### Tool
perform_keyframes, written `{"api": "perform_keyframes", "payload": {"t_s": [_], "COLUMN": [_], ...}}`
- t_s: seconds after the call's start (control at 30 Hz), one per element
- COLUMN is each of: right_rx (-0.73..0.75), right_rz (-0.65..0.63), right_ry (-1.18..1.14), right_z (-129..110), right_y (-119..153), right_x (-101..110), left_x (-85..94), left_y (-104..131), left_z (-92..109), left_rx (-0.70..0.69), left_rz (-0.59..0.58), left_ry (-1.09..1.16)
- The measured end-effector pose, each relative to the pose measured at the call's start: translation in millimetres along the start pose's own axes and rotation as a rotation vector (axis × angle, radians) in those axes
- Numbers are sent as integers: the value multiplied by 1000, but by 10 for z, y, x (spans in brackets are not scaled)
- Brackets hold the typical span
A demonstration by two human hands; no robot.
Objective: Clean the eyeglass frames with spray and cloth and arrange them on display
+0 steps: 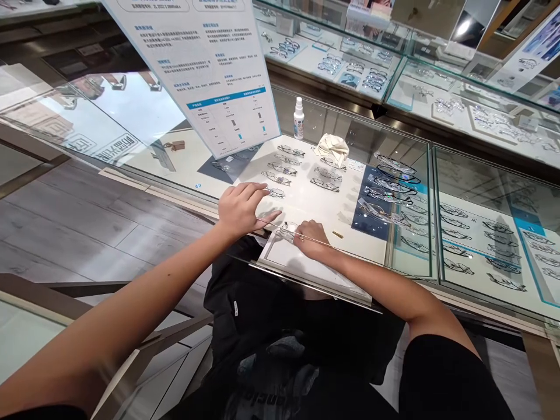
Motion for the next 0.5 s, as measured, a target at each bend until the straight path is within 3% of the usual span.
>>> {"api": "perform_keyframes", "payload": {"t_s": [0.23,0.5], "right_rx": [-84,-23], "right_rz": [-135,-183], "right_ry": [-225,-403], "right_z": [-158,-587], "right_y": [495,629], "right_x": [219,397], "left_x": [14,-3], "left_y": [-17,-21], "left_z": [19,28], "left_rx": [10,25], "left_rz": [25,-5], "left_ry": [22,7]}}
Point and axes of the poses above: each hand's wrist, its own y-axis away from the middle knuckle, its own x-axis out of the back of the hand, z = x × y, the point moved 10 cm from there along -y, towards the middle knuckle, and after that the axes turned 8 degrees about z, right-handed, at the moved point
